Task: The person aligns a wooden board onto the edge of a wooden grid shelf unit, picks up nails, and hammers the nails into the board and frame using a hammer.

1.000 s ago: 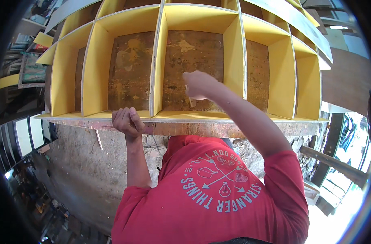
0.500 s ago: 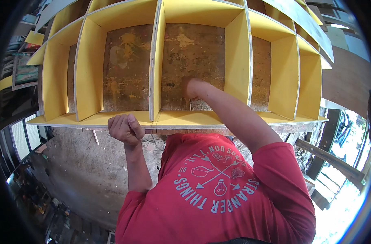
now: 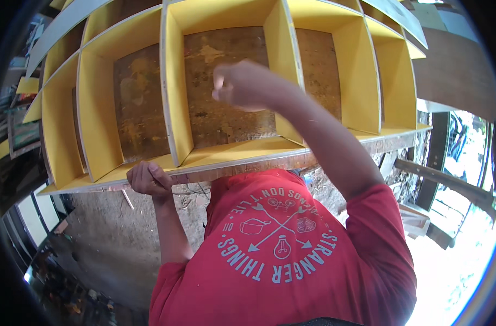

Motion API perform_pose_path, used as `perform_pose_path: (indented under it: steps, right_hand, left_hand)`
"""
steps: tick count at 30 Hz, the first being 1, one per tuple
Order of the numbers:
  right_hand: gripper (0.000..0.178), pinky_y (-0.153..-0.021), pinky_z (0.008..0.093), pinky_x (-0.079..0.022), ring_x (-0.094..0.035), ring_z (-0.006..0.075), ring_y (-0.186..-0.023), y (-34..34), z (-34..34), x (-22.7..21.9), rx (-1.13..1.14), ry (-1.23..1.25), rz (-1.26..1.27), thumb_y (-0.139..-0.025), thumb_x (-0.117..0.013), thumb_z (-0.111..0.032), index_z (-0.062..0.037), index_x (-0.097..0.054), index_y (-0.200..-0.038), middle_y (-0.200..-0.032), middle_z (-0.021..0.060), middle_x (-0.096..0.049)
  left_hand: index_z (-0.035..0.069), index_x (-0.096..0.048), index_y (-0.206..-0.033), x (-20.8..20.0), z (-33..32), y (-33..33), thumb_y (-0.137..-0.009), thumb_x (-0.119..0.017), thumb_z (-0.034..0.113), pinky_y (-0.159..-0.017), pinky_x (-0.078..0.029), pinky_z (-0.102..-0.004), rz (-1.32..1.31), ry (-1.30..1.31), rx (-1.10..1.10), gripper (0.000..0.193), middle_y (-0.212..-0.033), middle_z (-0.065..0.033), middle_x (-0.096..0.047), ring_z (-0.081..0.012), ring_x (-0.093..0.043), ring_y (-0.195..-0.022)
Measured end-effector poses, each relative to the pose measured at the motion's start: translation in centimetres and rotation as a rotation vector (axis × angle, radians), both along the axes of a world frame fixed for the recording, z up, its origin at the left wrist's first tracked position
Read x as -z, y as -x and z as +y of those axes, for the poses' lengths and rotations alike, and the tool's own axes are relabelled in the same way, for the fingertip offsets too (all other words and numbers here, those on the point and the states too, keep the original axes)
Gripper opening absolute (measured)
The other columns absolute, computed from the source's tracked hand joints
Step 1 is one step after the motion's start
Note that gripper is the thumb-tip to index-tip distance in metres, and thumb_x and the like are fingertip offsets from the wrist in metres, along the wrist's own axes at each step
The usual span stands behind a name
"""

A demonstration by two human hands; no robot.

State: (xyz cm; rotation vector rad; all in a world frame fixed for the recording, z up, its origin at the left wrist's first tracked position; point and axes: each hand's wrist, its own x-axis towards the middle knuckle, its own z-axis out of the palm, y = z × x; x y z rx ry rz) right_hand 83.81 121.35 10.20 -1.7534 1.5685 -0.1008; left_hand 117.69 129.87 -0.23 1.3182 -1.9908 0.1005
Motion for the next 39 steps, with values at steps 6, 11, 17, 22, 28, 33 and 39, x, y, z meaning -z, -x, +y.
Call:
perform_pose_path:
  steps: [6,11,17,22,28,33,39]
  right_hand:
    - [0.025,-0.079,0.0308,-0.059,-0.073,0.0113,-0.084,15.7,10.5,-8.6,0.568,0.372,-0.416,-0.103,-0.076,-0.026,-0.0018,-0.071,-0.107,-0.091,0.0073,-0.076]
    - [0.023,-0.087,0.0323,-0.057,-0.074,0.0135,-0.091,19.3,22.0,-3.9,0.676,0.315,-0.1,-0.1,-0.08,-0.026,-0.0048,-0.073,-0.107,-0.096,0.0048,-0.078]
    - [0.034,-0.105,0.0431,-0.051,-0.071,0.0291,-0.114,16.9,26.9,1.0,0.443,0.495,0.103,-0.084,-0.092,-0.024,-0.0072,-0.078,-0.109,-0.107,0.0131,-0.077]
    - [0.042,-0.111,0.0447,-0.047,-0.067,0.0315,-0.119,17.2,27.3,1.2,0.419,0.452,0.114,-0.076,-0.097,-0.027,-0.0078,-0.078,-0.108,-0.111,0.0107,-0.076]
    - [0.045,-0.107,0.0467,-0.053,-0.071,0.0301,-0.118,20.1,29.2,0.4,0.64,0.713,-0.068,-0.076,-0.098,-0.027,-0.0055,-0.077,-0.11,-0.112,0.0119,-0.078]
    - [0.065,-0.114,0.0498,-0.048,-0.064,0.037,-0.131,32.1,32.8,2.6,1.261,0.793,0.325,-0.09,-0.086,-0.046,-0.0021,-0.069,-0.134,-0.137,0.0214,-0.069]
    - [0.087,-0.125,0.0446,-0.033,-0.043,0.0463,-0.151,35.7,31.7,10.1,1.622,0.683,-0.057,-0.092,-0.058,-0.014,0.0028,-0.019,-0.168,-0.164,0.0341,-0.036]
  left_hand:
    - [0.007,-0.047,-0.06,-0.6,0.0,0.6,-0.099,-0.05,0.014,-0.063,-0.035,-0.0427,0.042,-0.03,0.006,0.039,-0.057,-0.0107,-0.046,-0.031,-0.049,-0.053]
    - [0.006,-0.049,-0.061,-0.5,-0.2,0.2,-0.101,-0.05,0.014,-0.063,-0.038,-0.0426,0.09,-0.019,-0.012,0.04,-0.058,-0.01,-0.048,-0.031,-0.049,-0.054]
    - [0.003,-0.054,-0.071,-2.8,0.0,0.9,-0.099,-0.064,0.01,-0.062,-0.04,-0.042,0.096,-0.2,-0.016,0.03,-0.066,-0.0103,-0.051,-0.029,-0.05,-0.061]
    - [0.002,-0.066,-0.086,-8.6,-1.4,9.7,-0.094,-0.079,0.018,-0.074,-0.051,-0.0399,0.235,-0.361,0.357,0.022,-0.085,-0.0119,-0.066,-0.0277,-0.064,-0.077]
    - [0.003,-0.067,-0.129,-9.9,2.3,20.9,-0.095,-0.077,0.042,-0.092,-0.058,-0.0501,-0.163,-0.532,0.901,0.052,-0.117,-0.0207,-0.073,-0.041,-0.073,-0.105]
    - [0.004,-0.069,-0.112,-7.1,3.4,22.7,-0.1,-0.069,0.043,-0.084,-0.056,-0.0546,-0.51,-0.849,0.81,0.041,-0.098,-0.0203,-0.073,-0.0429,-0.073,-0.095]
    - [0.005,-0.068,-0.105,-7.6,2.8,21.5,-0.102,-0.066,0.036,-0.074,-0.056,-0.0542,-0.522,-0.818,0.855,0.031,-0.085,-0.0187,-0.075,-0.0407,-0.074,-0.083]
